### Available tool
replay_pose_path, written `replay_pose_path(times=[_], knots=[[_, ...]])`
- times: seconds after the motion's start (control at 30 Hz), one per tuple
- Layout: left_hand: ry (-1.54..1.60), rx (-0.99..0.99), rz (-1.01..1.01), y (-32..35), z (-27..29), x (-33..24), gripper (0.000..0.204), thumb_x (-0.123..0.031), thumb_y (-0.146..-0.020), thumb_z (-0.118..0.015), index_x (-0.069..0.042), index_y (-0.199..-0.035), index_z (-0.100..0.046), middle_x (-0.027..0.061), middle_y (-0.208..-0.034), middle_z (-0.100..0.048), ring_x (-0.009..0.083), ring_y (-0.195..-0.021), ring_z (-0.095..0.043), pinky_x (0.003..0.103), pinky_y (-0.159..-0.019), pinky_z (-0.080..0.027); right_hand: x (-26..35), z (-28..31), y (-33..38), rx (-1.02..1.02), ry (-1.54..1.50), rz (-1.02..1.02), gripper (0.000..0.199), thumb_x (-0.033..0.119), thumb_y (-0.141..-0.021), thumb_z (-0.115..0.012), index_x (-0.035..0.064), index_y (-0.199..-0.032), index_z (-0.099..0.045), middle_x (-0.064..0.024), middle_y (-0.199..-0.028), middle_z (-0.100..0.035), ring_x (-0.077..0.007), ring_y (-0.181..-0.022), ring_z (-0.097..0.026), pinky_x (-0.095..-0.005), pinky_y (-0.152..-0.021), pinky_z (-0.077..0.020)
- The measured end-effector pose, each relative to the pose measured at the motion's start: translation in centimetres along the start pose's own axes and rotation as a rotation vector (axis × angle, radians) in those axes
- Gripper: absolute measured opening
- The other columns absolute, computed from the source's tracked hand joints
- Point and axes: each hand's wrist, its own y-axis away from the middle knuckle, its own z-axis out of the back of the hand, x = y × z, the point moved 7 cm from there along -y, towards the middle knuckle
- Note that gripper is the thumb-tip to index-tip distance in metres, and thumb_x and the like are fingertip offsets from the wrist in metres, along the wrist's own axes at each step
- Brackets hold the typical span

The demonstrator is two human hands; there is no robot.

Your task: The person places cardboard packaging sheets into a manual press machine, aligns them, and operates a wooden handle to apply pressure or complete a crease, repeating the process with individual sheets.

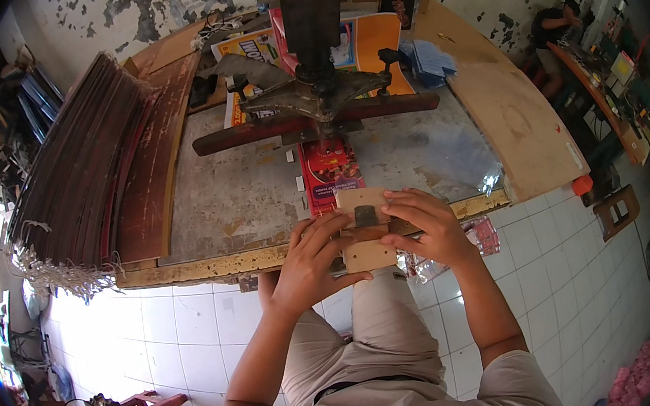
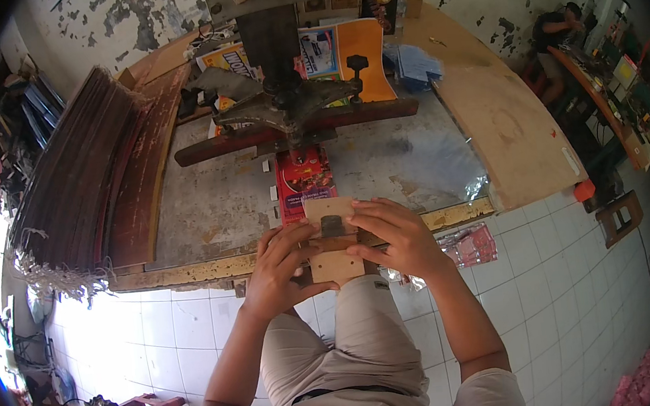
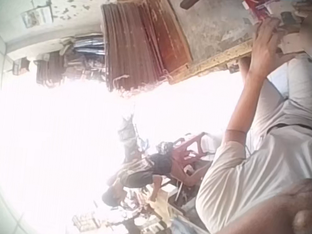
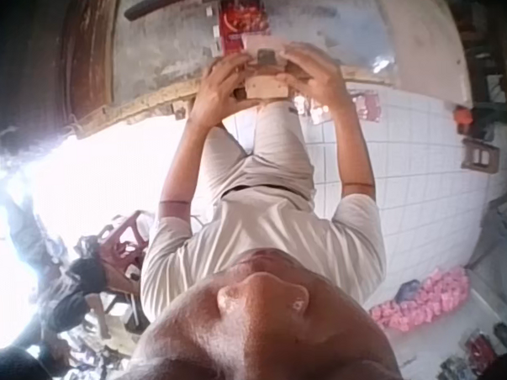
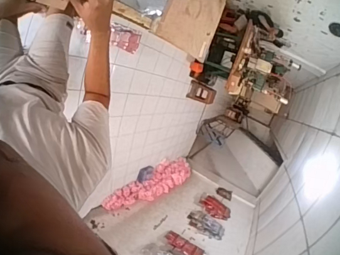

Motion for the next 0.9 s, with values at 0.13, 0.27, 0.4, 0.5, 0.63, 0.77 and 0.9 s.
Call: replay_pose_path(times=[0.13, 0.27, 0.4, 0.5, 0.63, 0.77, 0.9], knots=[[-0.016, 0.019, -0.006, 0.03, -0.05, 0.06, 0.060, -0.049, -0.077, -0.098, -0.010, -0.118, -0.078, 0.0058, -0.151, -0.069, 0.0280, -0.146, -0.061, 0.050, -0.122, -0.046, 0.36, 0.23, -0.16, -0.006, 0.010, 0.000, 0.053, 0.034, -0.090, -0.095, 0.0060, -0.131, -0.078, -0.0128, -0.133, -0.078, -0.0305, -0.128, -0.075, -0.0492, -0.115, -0.0584], [-0.013, 0.001, -0.018, 0.12, -0.28, 0.11, 0.068, -0.046, -0.066, -0.106, -0.011, -0.115, -0.075, 0.0085, -0.150, -0.071, 0.0330, -0.144, -0.065, 0.053, -0.120, -0.046, 0.43, 0.30, -0.15, -0.009, 0.020, 0.011, 0.052, 0.034, -0.089, -0.095, 0.0058, -0.130, -0.079, -0.0127, -0.131, -0.079, -0.0305, -0.127, -0.075, -0.0492, -0.115, -0.0586], [-0.028, -0.003, -0.011, 0.32, -0.32, 0.09, 0.069, -0.047, -0.065, -0.106, -0.011, -0.115, -0.075, 0.0082, -0.149, -0.071, 0.0332, -0.143, -0.065, 0.053, -0.120, -0.046, 0.68, 0.32, -0.34, -0.018, 0.017, 0.011, 0.050, 0.033, -0.089, -0.095, 0.0055, -0.128, -0.079, -0.0131, -0.131, -0.079, -0.0307, -0.127, -0.075, -0.0491, -0.115, -0.0588], [-0.046, -0.007, -0.013, 0.36, -0.40, 0.04, 0.069, -0.047, -0.065, -0.106, -0.012, -0.115, -0.076, 0.0080, -0.148, -0.072, 0.0336, -0.142, -0.065, 0.053, -0.119, -0.047, 0.58, 0.26, -0.23, -0.014, 0.013, 0.015, 0.050, 0.033, -0.089, -0.095, 0.0053, -0.128, -0.079, -0.0134, -0.131, -0.078, -0.0308, -0.128, -0.075, -0.0490, -0.115, -0.0588], [-0.068, -0.003, -0.021, 0.43, -0.42, 0.01, 0.060, -0.053, -0.076, -0.097, -0.011, -0.116, -0.079, 0.0065, -0.149, -0.070, 0.0295, -0.143, -0.063, 0.051, -0.120, -0.047, 0.68, 0.25, -0.20, -0.013, 0.008, 0.015, 0.049, 0.032, -0.089, -0.095, 0.0052, -0.128, -0.079, -0.0133, -0.132, -0.078, -0.0310, -0.129, -0.074, -0.0490, -0.115, -0.0589], [-0.088, -0.002, -0.020, 0.45, -0.31, -0.06, 0.061, -0.053, -0.077, -0.097, -0.012, -0.117, -0.079, 0.0067, -0.148, -0.070, 0.0298, -0.142, -0.063, 0.052, -0.120, -0.047, 0.65, 0.12, -0.19, -0.009, -0.004, 0.026, 0.049, 0.031, -0.088, -0.095, 0.0052, -0.126, -0.079, -0.0126, -0.132, -0.078, -0.0309, -0.130, -0.074, -0.0490, -0.114, -0.0592], [-0.098, -0.003, -0.032, 0.38, -0.33, -0.13, 0.061, -0.054, -0.077, -0.097, -0.012, -0.117, -0.079, 0.0068, -0.147, -0.070, 0.0300, -0.142, -0.064, 0.052, -0.120, -0.047, 0.54, 0.14, -0.09, -0.010, 0.000, 0.022, 0.048, 0.030, -0.088, -0.095, 0.0051, -0.125, -0.080, -0.0121, -0.131, -0.079, -0.0307, -0.130, -0.074, -0.0491, -0.114, -0.0593]])
